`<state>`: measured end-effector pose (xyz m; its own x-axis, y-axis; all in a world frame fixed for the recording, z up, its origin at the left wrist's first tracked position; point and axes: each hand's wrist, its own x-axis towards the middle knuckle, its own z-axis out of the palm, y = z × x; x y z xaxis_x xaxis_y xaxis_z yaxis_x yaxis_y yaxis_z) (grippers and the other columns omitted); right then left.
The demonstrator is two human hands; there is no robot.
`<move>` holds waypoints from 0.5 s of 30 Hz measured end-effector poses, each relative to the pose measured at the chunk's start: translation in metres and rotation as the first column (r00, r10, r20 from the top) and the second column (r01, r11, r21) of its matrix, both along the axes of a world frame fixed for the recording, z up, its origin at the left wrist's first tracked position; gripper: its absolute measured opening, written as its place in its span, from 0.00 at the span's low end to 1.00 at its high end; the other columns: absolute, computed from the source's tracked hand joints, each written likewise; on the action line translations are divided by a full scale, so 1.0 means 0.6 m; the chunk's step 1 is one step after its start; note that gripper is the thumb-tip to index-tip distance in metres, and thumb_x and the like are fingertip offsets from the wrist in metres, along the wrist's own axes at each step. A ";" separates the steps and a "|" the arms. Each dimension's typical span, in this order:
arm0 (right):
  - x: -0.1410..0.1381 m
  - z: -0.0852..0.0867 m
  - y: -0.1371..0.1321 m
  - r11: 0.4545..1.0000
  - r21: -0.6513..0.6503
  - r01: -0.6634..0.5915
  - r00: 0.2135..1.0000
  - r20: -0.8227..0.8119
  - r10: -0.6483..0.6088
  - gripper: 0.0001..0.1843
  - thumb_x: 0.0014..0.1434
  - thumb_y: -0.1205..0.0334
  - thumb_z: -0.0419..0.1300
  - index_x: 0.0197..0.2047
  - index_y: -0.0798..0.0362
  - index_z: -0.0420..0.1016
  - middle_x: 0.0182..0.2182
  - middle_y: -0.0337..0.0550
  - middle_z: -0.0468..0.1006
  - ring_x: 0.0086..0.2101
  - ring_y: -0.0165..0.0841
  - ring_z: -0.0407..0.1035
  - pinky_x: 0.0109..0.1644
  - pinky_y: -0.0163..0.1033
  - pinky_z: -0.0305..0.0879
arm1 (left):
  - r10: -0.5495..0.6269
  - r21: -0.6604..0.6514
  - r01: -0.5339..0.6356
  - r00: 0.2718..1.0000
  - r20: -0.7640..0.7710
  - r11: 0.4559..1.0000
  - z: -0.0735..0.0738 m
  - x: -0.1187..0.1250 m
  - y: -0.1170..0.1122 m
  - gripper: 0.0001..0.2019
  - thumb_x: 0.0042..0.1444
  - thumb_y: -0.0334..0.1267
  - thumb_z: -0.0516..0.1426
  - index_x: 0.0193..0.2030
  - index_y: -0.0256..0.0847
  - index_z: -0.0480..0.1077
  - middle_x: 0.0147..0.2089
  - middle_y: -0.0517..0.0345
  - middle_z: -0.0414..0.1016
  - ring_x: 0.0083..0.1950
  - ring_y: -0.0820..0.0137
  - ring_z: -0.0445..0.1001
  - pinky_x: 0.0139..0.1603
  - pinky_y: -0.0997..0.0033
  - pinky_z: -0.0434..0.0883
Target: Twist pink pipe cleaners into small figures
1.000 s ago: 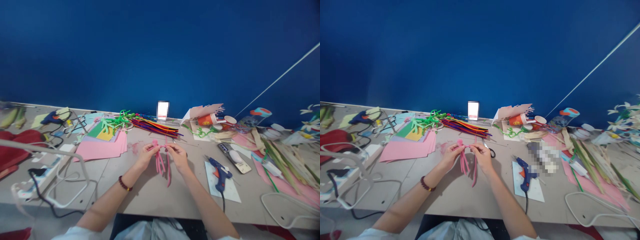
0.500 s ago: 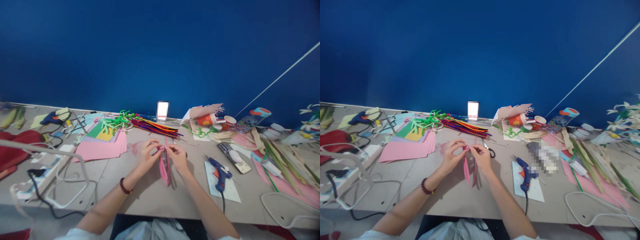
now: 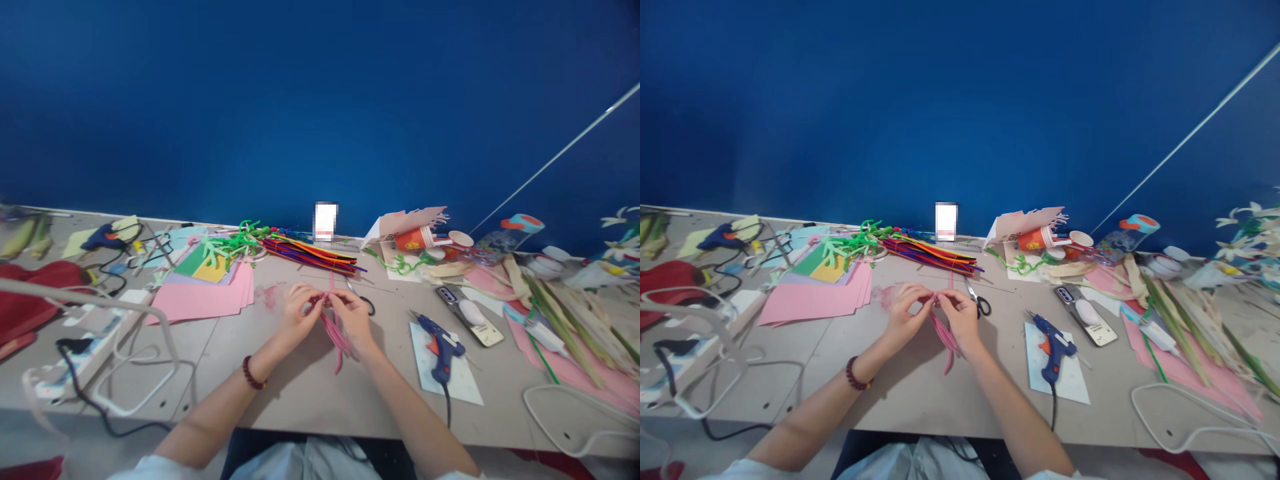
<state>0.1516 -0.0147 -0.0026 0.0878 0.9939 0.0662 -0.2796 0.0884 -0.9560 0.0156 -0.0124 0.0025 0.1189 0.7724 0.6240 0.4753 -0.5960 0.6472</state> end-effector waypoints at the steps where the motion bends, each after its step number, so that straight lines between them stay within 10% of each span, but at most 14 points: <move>1: 0.000 0.000 0.000 1.000 0.002 0.001 1.000 0.005 -0.001 0.09 0.46 0.57 0.66 0.29 0.53 0.78 0.26 0.41 0.78 0.28 0.31 0.71 0.37 0.39 0.71 | 0.005 0.007 -0.005 1.000 -0.009 1.000 0.000 0.000 0.000 0.04 0.55 0.34 0.56 0.36 0.41 0.72 0.32 0.56 0.74 0.39 0.66 0.68 0.43 0.63 0.64; 15: 0.000 -0.011 0.000 0.999 0.048 0.000 0.995 0.098 -0.005 0.09 0.49 0.56 0.64 0.31 0.53 0.78 0.28 0.42 0.77 0.30 0.32 0.71 0.38 0.38 0.70 | 0.089 0.099 -0.077 0.988 -0.125 0.992 -0.002 -0.002 -0.002 0.04 0.54 0.35 0.56 0.32 0.42 0.73 0.29 0.57 0.75 0.38 0.66 0.69 0.41 0.62 0.62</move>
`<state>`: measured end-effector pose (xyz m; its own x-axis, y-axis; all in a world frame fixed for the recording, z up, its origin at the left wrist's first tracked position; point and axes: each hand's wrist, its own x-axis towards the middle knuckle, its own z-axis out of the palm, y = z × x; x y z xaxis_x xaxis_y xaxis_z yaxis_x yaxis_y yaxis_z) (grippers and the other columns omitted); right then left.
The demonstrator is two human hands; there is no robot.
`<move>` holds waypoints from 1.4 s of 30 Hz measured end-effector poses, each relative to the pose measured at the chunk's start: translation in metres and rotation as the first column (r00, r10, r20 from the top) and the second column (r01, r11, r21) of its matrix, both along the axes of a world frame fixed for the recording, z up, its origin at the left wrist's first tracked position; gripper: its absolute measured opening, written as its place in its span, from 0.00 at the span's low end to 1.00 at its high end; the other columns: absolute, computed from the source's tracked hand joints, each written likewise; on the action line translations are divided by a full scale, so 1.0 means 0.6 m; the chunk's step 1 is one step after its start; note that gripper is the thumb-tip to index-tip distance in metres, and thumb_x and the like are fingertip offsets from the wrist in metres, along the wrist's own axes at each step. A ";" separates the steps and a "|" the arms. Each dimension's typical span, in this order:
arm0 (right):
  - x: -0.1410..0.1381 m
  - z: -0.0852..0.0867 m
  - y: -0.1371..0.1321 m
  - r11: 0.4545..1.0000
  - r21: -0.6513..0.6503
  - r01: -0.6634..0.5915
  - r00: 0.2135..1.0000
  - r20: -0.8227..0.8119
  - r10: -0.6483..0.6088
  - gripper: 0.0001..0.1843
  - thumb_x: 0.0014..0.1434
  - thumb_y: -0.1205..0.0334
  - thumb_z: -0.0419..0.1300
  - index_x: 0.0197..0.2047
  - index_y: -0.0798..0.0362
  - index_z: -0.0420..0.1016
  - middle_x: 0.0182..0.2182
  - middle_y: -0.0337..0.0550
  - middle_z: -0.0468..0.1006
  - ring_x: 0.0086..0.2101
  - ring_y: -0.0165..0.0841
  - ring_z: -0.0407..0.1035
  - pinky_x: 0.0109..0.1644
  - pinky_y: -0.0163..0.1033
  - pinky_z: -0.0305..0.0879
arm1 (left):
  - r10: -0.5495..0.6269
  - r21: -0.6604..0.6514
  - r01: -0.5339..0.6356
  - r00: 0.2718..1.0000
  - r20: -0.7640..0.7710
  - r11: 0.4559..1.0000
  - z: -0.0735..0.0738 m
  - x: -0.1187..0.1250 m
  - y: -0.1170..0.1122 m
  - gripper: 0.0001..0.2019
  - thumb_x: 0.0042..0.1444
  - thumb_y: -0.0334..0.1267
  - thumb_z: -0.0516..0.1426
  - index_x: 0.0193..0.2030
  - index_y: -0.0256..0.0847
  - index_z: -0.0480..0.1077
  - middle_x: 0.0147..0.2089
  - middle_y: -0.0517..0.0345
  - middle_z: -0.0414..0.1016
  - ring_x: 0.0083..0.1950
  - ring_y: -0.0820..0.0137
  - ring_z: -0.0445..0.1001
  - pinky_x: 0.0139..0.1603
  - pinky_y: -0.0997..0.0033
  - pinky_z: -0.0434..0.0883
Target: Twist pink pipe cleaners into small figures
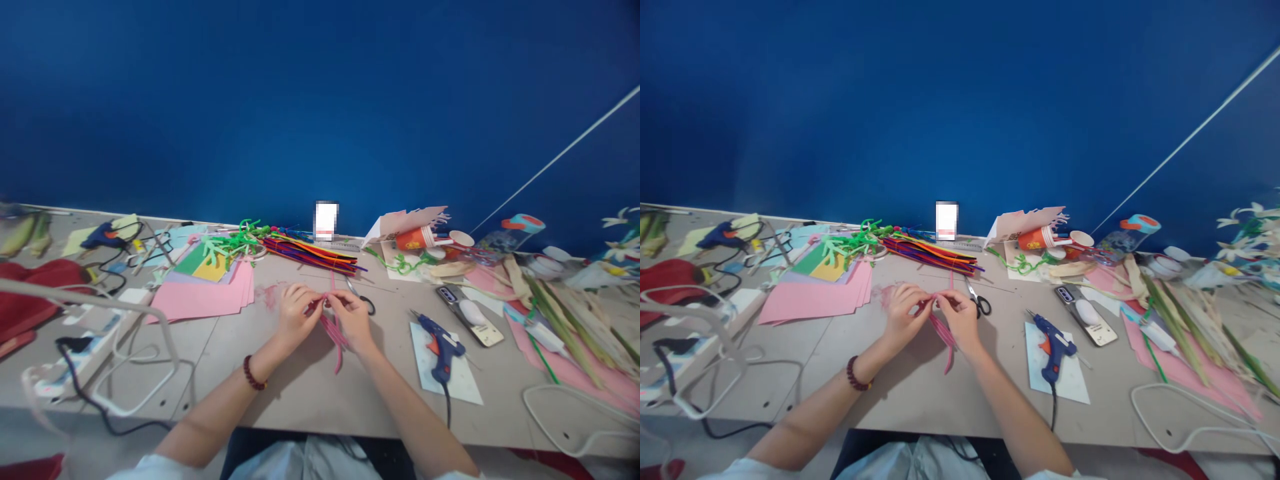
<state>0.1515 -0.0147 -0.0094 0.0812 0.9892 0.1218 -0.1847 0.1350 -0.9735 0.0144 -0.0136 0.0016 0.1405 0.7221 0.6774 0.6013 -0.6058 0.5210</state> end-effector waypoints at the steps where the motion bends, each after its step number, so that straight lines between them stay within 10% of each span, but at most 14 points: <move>1: 0.000 0.000 0.000 1.000 0.003 0.000 1.000 0.004 0.000 0.09 0.49 0.57 0.64 0.31 0.53 0.78 0.28 0.42 0.77 0.30 0.32 0.71 0.37 0.38 0.70 | 0.003 0.005 -0.003 1.000 -0.005 1.000 -0.001 0.000 0.000 0.04 0.54 0.34 0.56 0.32 0.42 0.73 0.29 0.57 0.75 0.38 0.66 0.68 0.41 0.62 0.61; 27: -0.014 -0.016 0.001 0.993 -0.114 -0.024 0.972 -0.237 -0.004 0.09 0.45 0.58 0.68 0.29 0.53 0.78 0.27 0.38 0.76 0.29 0.28 0.68 0.37 0.35 0.65 | -0.004 -0.069 0.007 0.999 0.038 0.998 -0.001 0.010 -0.008 0.04 0.56 0.33 0.55 0.31 0.40 0.70 0.28 0.59 0.73 0.35 0.69 0.67 0.39 0.65 0.61; 42: -0.013 -0.001 0.000 0.946 -0.318 -0.066 0.935 -0.350 -0.053 0.10 0.37 0.60 0.71 0.24 0.56 0.78 0.19 0.36 0.72 0.22 0.24 0.62 0.28 0.31 0.59 | 0.185 0.368 -0.050 0.922 -0.341 0.928 -0.008 -0.002 0.002 0.04 0.54 0.29 0.56 0.33 0.40 0.71 0.31 0.58 0.77 0.38 0.68 0.70 0.45 0.63 0.59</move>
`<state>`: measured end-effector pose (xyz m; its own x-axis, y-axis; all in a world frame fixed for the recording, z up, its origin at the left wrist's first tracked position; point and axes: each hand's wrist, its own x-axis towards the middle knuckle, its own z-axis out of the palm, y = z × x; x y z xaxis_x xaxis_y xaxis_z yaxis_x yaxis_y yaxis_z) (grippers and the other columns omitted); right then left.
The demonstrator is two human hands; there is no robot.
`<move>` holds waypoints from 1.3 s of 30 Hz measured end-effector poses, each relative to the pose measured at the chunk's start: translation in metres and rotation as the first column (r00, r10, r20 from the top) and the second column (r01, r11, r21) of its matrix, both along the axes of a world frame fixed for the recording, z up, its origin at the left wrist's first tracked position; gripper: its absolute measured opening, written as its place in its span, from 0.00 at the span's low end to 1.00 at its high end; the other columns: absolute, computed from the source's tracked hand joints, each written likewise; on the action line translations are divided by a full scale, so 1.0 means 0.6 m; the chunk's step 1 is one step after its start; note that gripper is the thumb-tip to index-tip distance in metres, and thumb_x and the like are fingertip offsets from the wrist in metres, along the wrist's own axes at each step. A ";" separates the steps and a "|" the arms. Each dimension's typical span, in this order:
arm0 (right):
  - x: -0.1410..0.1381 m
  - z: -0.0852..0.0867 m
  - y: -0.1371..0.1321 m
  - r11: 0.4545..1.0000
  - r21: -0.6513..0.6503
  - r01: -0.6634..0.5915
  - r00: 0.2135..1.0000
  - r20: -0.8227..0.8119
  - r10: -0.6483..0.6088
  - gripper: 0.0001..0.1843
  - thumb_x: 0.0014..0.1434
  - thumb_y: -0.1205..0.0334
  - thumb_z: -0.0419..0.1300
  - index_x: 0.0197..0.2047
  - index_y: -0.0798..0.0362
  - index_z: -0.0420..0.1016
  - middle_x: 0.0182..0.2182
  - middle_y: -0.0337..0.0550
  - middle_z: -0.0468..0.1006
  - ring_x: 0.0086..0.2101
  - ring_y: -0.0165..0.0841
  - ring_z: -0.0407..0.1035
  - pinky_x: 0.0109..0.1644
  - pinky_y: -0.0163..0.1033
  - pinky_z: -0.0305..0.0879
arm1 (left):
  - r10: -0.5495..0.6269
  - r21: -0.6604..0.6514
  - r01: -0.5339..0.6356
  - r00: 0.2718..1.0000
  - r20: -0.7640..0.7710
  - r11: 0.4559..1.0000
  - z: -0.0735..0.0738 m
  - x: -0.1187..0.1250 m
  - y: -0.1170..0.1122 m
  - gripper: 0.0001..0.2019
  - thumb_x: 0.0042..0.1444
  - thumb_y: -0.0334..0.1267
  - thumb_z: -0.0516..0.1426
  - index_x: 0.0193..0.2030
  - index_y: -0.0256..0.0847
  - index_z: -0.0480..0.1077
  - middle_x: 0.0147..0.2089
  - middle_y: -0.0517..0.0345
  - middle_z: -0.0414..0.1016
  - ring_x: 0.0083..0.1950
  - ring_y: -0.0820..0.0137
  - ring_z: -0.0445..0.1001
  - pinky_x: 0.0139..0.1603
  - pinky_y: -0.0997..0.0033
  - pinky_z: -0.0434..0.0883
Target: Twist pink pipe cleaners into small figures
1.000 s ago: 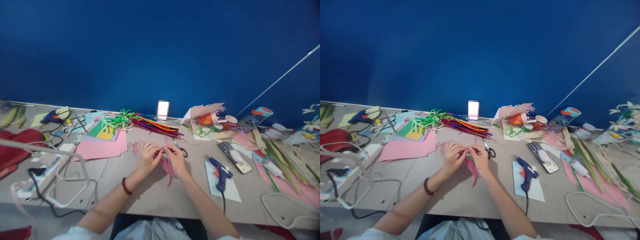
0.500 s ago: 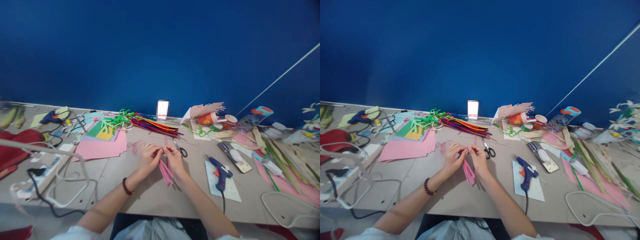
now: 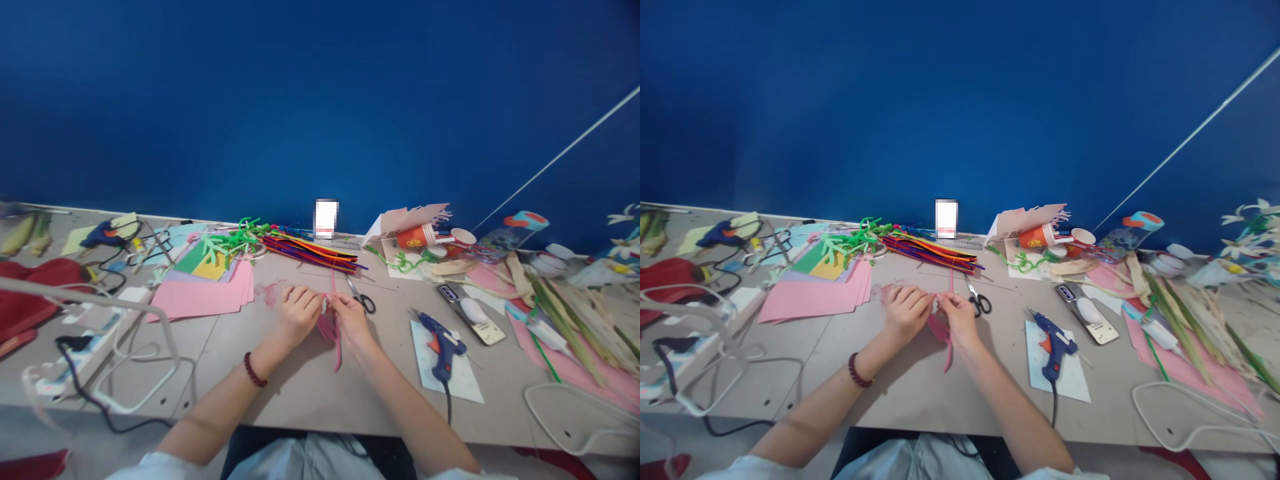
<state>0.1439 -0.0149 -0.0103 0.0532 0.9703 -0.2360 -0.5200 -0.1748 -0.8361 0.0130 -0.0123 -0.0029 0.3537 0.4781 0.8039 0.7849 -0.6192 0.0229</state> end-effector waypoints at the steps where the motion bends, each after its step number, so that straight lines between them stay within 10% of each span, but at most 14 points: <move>1: 0.000 0.002 0.000 1.000 -0.012 -0.005 1.000 -0.010 0.005 0.11 0.36 0.60 0.71 0.24 0.56 0.78 0.18 0.35 0.72 0.22 0.24 0.62 0.28 0.31 0.59 | -0.001 0.009 0.001 1.000 -0.022 1.000 -0.001 -0.001 0.000 0.04 0.54 0.29 0.56 0.33 0.40 0.71 0.31 0.57 0.77 0.38 0.68 0.70 0.45 0.63 0.59; 27: -0.003 0.005 -0.005 0.999 -0.039 -0.004 0.996 -0.094 0.000 0.12 0.35 0.61 0.71 0.23 0.56 0.75 0.21 0.37 0.74 0.23 0.26 0.65 0.31 0.33 0.63 | 0.006 0.090 0.003 0.995 -0.097 0.996 -0.006 0.002 -0.002 0.04 0.55 0.29 0.56 0.34 0.40 0.70 0.31 0.59 0.77 0.38 0.70 0.72 0.46 0.64 0.59; 39: -0.009 0.007 -0.009 0.998 0.021 0.062 0.996 -0.059 -0.060 0.10 0.36 0.61 0.70 0.24 0.54 0.76 0.22 0.37 0.74 0.24 0.27 0.65 0.33 0.35 0.64 | -0.056 -0.235 0.103 0.979 0.196 0.966 0.000 0.006 -0.003 0.06 0.57 0.31 0.54 0.32 0.40 0.71 0.31 0.57 0.77 0.37 0.70 0.71 0.41 0.65 0.59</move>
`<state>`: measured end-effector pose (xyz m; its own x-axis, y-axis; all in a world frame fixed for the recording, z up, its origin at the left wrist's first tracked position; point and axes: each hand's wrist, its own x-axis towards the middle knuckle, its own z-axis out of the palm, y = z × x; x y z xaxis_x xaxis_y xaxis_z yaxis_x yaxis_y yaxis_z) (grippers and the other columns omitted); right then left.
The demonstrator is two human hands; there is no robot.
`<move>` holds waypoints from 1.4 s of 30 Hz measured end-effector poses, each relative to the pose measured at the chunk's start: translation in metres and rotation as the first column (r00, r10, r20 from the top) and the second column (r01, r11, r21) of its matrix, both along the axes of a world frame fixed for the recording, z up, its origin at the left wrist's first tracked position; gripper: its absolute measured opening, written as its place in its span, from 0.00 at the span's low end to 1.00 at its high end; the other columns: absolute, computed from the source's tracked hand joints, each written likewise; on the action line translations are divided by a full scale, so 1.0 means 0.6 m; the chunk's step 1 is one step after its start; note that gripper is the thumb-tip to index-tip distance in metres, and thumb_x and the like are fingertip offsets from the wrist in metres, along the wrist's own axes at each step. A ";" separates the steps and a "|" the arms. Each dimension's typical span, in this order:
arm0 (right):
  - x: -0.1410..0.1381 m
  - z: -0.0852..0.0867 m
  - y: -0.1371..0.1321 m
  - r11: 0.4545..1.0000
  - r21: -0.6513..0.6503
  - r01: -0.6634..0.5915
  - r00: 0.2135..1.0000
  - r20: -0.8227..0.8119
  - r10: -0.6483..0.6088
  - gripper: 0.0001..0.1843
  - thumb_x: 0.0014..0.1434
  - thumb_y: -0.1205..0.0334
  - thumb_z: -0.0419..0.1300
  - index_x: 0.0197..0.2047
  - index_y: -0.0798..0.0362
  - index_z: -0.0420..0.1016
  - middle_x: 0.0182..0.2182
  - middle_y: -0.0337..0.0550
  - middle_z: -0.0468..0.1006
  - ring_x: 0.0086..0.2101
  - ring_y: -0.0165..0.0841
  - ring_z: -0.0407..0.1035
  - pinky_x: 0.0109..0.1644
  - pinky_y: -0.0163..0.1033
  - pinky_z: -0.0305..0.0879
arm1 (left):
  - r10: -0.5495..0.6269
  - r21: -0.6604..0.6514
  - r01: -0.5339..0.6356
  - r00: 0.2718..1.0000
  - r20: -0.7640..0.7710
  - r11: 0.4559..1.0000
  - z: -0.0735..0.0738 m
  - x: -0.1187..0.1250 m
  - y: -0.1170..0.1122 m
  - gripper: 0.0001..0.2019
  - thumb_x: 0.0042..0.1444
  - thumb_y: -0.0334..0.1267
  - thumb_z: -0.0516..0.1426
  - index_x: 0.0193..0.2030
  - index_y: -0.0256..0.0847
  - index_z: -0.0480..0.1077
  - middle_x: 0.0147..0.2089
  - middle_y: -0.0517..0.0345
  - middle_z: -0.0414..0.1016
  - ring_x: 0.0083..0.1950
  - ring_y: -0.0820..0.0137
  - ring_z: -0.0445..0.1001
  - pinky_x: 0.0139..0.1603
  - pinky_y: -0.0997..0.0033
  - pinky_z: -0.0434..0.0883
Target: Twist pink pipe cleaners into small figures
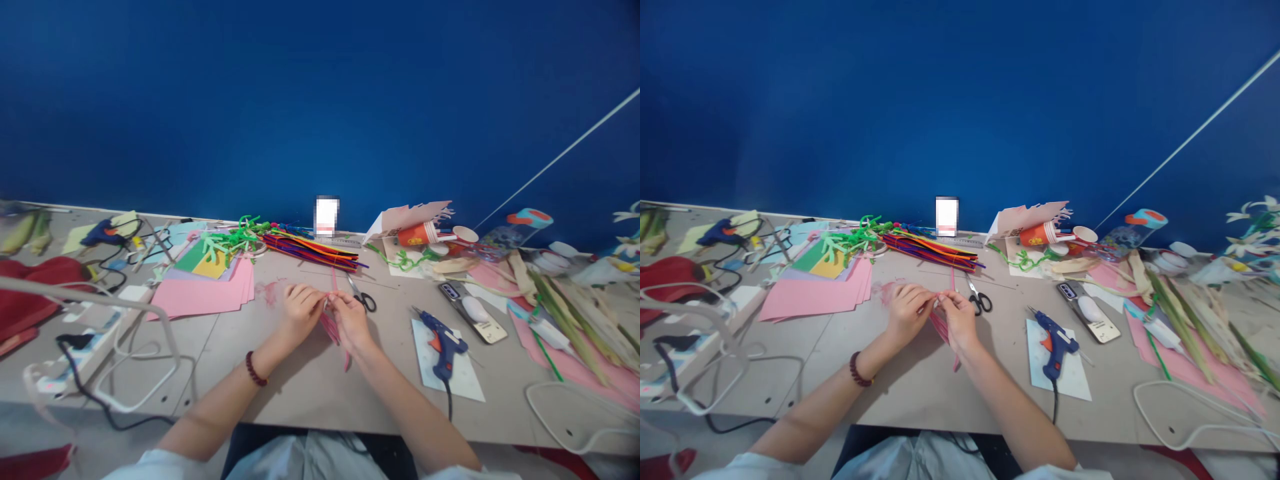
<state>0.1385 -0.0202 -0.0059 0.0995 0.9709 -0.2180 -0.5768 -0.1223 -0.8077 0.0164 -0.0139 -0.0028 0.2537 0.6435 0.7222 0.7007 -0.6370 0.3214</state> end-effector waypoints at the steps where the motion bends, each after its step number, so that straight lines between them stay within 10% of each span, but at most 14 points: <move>1: 0.001 -0.001 0.000 1.000 0.008 0.001 1.000 0.006 -0.001 0.10 0.36 0.61 0.70 0.24 0.54 0.76 0.22 0.38 0.75 0.24 0.27 0.65 0.33 0.35 0.64 | -0.012 -0.042 0.013 1.000 0.026 0.999 0.000 0.000 0.000 0.06 0.57 0.31 0.54 0.33 0.40 0.71 0.31 0.57 0.76 0.37 0.69 0.70 0.41 0.65 0.59; 7: 0.009 -0.004 0.003 0.996 0.093 -0.019 0.994 0.110 0.008 0.09 0.40 0.61 0.69 0.26 0.53 0.77 0.23 0.38 0.75 0.25 0.27 0.66 0.33 0.35 0.64 | -0.131 -0.271 0.182 0.971 0.198 0.945 0.009 -0.011 0.011 0.07 0.58 0.35 0.54 0.32 0.41 0.72 0.31 0.58 0.75 0.37 0.69 0.70 0.42 0.65 0.61; 15: 0.027 0.021 0.005 0.971 0.171 -0.170 0.944 0.310 0.110 0.09 0.42 0.58 0.68 0.26 0.53 0.77 0.24 0.39 0.75 0.26 0.29 0.67 0.33 0.36 0.65 | -0.220 -0.469 0.489 0.827 0.518 0.735 0.015 -0.020 0.027 0.11 0.56 0.41 0.56 0.27 0.39 0.72 0.28 0.56 0.73 0.33 0.69 0.70 0.39 0.67 0.66; 21: 0.038 0.017 0.016 0.974 0.186 -0.133 0.932 0.358 0.059 0.10 0.44 0.57 0.67 0.31 0.51 0.78 0.28 0.39 0.76 0.28 0.29 0.68 0.35 0.35 0.66 | -0.056 -0.437 0.520 0.688 0.724 0.734 0.001 -0.018 0.031 0.09 0.49 0.44 0.61 0.29 0.40 0.74 0.36 0.55 0.71 0.40 0.69 0.70 0.45 0.66 0.67; 25: 0.032 0.003 0.021 0.991 0.135 -0.022 0.958 0.285 -0.018 0.14 0.44 0.54 0.67 0.33 0.51 0.76 0.29 0.38 0.76 0.31 0.30 0.69 0.39 0.36 0.67 | 0.127 -0.480 0.646 0.513 0.849 0.593 0.001 -0.020 0.031 0.13 0.46 0.47 0.63 0.32 0.40 0.73 0.35 0.56 0.74 0.33 0.71 0.71 0.36 0.69 0.69; 30: 0.019 0.002 0.016 0.970 0.000 -0.244 0.966 0.086 0.243 0.18 0.45 0.51 0.66 0.37 0.54 0.76 0.30 0.41 0.78 0.31 0.31 0.72 0.37 0.36 0.67 | 0.189 -0.391 0.700 0.351 0.917 0.598 -0.001 -0.015 0.033 0.15 0.41 0.47 0.65 0.32 0.40 0.73 0.31 0.58 0.75 0.31 0.73 0.71 0.37 0.69 0.70; 42: 0.028 0.003 0.019 0.994 0.049 -0.101 0.993 0.069 0.097 0.14 0.40 0.57 0.70 0.28 0.54 0.73 0.21 0.37 0.76 0.23 0.29 0.70 0.32 0.36 0.67 | 0.233 -0.514 0.616 0.480 0.846 0.597 -0.002 -0.011 0.030 0.12 0.43 0.41 0.65 0.35 0.39 0.75 0.36 0.54 0.78 0.37 0.70 0.74 0.38 0.71 0.70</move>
